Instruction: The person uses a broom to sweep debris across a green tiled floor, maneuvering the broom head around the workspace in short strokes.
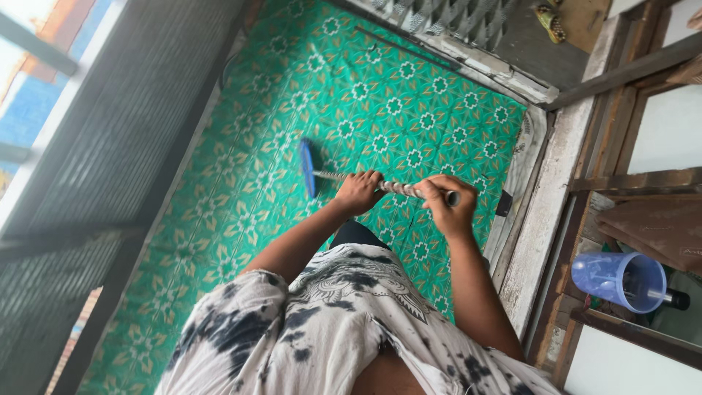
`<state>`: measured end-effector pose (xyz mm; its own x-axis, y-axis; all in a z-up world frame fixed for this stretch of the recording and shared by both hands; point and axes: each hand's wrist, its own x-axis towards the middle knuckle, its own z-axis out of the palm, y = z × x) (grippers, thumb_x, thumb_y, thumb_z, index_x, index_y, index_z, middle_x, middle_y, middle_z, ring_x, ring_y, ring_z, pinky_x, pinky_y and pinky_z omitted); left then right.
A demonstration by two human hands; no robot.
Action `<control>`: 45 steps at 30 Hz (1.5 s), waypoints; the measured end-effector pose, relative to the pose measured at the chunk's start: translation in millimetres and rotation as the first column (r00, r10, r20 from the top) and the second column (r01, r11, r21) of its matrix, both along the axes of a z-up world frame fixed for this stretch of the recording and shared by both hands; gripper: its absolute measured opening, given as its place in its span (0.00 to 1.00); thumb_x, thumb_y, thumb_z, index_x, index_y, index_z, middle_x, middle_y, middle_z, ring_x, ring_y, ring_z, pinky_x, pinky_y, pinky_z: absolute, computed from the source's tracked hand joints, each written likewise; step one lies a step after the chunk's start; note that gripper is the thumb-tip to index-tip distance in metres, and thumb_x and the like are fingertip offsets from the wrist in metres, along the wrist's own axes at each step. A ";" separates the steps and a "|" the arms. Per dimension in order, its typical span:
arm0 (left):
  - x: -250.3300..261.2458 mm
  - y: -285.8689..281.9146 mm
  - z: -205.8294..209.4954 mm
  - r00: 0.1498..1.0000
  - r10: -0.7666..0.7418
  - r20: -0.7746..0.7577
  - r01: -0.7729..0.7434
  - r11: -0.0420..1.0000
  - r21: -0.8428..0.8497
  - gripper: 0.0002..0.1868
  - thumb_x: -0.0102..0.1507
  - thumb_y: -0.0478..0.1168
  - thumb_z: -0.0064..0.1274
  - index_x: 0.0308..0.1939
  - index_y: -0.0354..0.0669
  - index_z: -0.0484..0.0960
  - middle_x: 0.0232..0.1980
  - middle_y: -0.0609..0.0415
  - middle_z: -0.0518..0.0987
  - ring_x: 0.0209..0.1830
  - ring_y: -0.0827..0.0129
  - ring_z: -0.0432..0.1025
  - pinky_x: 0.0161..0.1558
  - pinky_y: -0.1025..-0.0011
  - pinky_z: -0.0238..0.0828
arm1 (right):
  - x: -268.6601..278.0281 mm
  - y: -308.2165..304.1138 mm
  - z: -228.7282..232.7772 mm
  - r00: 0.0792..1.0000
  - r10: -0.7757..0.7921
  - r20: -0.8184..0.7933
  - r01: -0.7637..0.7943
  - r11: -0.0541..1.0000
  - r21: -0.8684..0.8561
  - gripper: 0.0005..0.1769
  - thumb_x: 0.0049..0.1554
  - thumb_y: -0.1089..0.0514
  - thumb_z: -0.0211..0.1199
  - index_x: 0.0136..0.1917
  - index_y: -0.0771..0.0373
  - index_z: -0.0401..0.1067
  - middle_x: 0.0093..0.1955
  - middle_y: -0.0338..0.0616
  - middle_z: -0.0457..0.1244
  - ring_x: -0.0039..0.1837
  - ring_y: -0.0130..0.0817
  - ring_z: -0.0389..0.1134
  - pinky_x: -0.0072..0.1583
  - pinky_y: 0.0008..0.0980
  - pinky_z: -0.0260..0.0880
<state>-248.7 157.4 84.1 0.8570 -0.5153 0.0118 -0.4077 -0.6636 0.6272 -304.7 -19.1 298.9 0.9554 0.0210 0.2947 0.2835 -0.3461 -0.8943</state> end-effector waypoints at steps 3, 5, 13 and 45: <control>13.3 -13.5 -43.8 0.995 0.052 -0.080 -0.049 0.998 0.042 0.23 0.66 0.58 0.49 0.54 0.44 0.74 0.53 0.46 0.78 0.56 0.52 0.74 0.53 0.53 0.67 | 31.0 -19.4 -43.5 0.990 -0.040 -0.135 0.034 0.998 -0.044 0.13 0.62 0.56 0.62 0.43 0.67 0.80 0.40 0.43 0.71 0.34 0.25 0.70 0.34 0.25 0.69; 17.1 -8.7 -75.2 0.977 0.121 -0.174 -0.108 0.991 0.081 0.24 0.66 0.58 0.49 0.54 0.43 0.74 0.54 0.44 0.79 0.57 0.50 0.75 0.54 0.52 0.69 | 55.5 -22.7 -76.0 0.964 0.077 -0.256 -0.067 0.997 0.047 0.14 0.63 0.53 0.60 0.45 0.65 0.79 0.44 0.41 0.72 0.40 0.24 0.72 0.37 0.26 0.72; -18.4 86.6 -137.1 0.796 0.507 -0.332 -0.405 0.852 0.331 0.25 0.71 0.59 0.45 0.56 0.42 0.70 0.54 0.40 0.78 0.53 0.44 0.76 0.52 0.43 0.70 | 115.8 37.6 -170.0 0.672 0.441 -0.595 -0.261 0.893 0.368 0.15 0.63 0.52 0.60 0.47 0.65 0.80 0.47 0.39 0.73 0.45 0.21 0.72 0.43 0.27 0.74; -270.7 343.5 21.1 -0.042 0.957 -0.288 -0.951 -0.127 -0.282 0.18 0.64 0.45 0.54 0.57 0.49 0.75 0.56 0.47 0.80 0.58 0.48 0.74 0.55 0.54 0.71 | -80.0 469.5 19.1 0.129 0.988 -0.085 -0.989 0.122 -0.083 0.06 0.60 0.62 0.68 0.42 0.67 0.79 0.35 0.44 0.69 0.35 0.25 0.69 0.38 0.26 0.66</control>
<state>-519.4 500.9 105.2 0.4506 0.8881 -0.0911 0.4562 -0.1413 0.8786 -384.8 450.5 317.9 0.0819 0.9744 0.2094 0.4425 0.1527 -0.8836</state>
